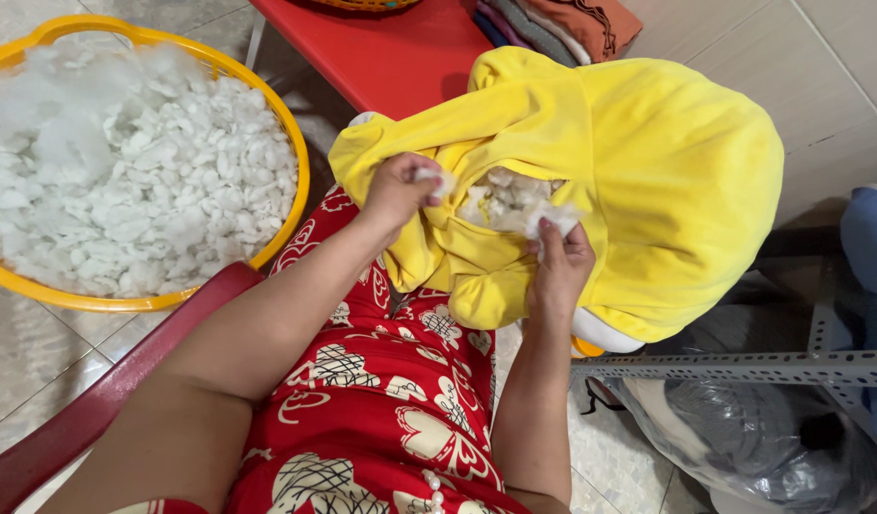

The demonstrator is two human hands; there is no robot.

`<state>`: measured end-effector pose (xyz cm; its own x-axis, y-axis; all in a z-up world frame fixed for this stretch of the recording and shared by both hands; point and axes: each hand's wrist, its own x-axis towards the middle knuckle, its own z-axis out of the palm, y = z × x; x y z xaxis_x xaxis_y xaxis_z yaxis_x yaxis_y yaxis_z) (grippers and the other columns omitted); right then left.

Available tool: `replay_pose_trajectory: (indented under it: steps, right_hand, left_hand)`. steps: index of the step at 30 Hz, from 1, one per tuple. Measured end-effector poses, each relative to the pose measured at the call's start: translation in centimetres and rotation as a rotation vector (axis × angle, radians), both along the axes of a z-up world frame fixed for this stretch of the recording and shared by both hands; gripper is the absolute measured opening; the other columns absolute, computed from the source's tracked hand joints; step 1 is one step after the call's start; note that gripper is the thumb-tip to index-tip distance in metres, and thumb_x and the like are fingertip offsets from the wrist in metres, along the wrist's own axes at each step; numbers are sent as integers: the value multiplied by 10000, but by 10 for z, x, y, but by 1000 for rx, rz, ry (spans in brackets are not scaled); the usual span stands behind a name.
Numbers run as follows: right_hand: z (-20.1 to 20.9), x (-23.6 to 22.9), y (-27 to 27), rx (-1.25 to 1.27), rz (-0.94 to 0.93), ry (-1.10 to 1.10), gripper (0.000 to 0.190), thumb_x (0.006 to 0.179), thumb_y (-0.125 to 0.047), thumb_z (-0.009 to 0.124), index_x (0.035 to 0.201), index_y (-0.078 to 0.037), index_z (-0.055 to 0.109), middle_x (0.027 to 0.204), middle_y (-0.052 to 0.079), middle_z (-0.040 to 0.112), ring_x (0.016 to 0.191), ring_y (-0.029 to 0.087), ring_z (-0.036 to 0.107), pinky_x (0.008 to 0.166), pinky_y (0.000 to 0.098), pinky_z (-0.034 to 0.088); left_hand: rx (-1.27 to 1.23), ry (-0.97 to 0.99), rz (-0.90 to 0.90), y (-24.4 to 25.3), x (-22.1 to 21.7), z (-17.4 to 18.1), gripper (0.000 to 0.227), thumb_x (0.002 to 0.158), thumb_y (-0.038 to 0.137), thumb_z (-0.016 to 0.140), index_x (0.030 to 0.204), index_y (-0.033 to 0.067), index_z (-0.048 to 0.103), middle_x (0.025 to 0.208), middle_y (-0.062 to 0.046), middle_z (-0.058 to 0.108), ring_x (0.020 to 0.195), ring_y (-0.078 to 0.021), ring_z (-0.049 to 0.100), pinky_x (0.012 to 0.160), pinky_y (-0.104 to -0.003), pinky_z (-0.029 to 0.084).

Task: The person repeatedly scoops white cotton-like filling from a yellow basket and inserts it into a yellow plush toy held on their lap. They push the filling inside and adjust the opening throughout the clip.

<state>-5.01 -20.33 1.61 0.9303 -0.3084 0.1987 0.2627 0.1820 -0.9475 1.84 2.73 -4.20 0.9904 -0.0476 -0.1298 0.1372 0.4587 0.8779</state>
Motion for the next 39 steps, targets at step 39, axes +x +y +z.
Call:
replay_pose_trajectory:
  steps: [39]
  right_hand:
    - [-12, -3, 28, -109, 223, 133, 203, 969, -35, 684, 1165, 17, 688, 995, 81, 743, 808, 117, 670, 698, 255, 538]
  left_hand:
    - [375, -163, -251, -34, -26, 15, 167, 945, 130, 693, 1047, 0, 718, 892, -78, 770, 613, -108, 691, 609, -262, 578]
